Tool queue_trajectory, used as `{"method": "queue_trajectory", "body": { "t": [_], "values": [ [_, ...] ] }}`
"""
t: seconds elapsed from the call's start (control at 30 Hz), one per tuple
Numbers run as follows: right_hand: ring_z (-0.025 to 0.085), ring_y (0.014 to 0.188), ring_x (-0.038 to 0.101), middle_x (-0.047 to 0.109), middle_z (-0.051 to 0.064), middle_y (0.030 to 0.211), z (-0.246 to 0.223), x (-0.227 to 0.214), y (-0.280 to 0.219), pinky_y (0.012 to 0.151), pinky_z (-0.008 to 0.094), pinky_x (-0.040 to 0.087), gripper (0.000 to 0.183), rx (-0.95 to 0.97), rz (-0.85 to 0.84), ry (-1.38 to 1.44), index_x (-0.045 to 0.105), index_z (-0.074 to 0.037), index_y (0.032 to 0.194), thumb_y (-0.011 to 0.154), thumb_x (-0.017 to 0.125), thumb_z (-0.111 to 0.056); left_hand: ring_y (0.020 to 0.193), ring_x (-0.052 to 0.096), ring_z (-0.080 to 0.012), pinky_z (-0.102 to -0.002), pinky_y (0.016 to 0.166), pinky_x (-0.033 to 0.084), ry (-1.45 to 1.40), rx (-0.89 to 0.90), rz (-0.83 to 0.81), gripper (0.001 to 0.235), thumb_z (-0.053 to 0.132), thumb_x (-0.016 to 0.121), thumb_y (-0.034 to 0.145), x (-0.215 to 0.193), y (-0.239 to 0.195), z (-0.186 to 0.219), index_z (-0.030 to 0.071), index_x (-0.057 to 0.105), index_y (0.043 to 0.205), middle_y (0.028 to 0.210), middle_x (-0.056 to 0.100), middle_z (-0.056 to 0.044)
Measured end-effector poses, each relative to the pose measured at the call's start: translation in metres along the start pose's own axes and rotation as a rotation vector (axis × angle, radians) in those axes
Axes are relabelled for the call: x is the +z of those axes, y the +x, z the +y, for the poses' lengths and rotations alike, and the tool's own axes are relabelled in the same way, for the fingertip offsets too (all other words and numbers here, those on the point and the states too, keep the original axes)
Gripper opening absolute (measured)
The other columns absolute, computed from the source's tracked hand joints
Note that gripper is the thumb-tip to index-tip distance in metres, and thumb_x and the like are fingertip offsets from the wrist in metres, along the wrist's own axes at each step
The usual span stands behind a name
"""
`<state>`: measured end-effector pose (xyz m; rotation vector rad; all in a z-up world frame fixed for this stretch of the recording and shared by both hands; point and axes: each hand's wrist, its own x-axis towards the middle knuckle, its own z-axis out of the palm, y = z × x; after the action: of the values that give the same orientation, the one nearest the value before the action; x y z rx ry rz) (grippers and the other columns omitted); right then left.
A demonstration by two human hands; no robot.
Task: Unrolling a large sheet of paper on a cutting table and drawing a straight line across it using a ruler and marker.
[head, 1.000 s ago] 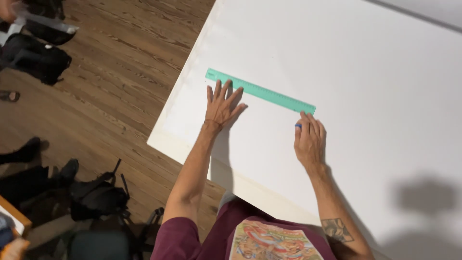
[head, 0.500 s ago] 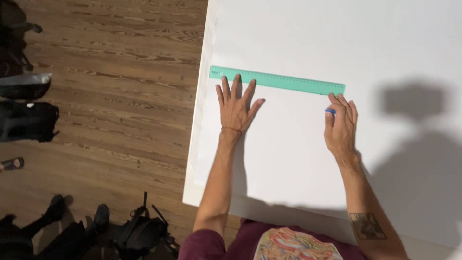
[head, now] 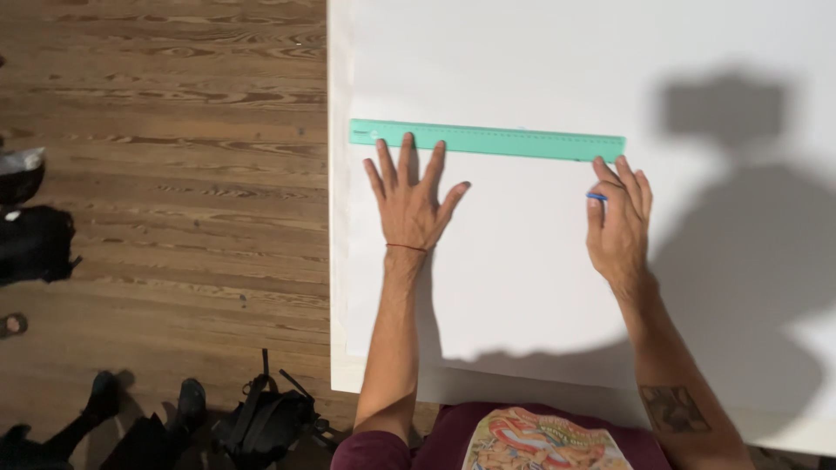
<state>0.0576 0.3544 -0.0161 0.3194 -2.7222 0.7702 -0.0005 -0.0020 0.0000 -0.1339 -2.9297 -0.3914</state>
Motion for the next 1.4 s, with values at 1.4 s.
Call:
{"method": "queue_trajectory", "body": {
  "t": [1.4],
  "values": [
    [0.04, 0.17, 0.054, 0.069, 0.017, 0.177, 0.004, 0.006, -0.001, 0.144, 0.055, 0.027, 0.005, 0.026, 0.007, -0.008, 0.063, -0.006, 0.126, 0.125, 0.062, -0.011, 0.179, 0.019, -0.0501, -0.071, 0.145, 0.007, 0.037, -0.023, -0.033, 0.082, 0.093, 0.053, 0.106, -0.001, -0.004, 0.005, 0.046, 0.06, 0.173, 0.187, 0.045, -0.012]
  ]
}}
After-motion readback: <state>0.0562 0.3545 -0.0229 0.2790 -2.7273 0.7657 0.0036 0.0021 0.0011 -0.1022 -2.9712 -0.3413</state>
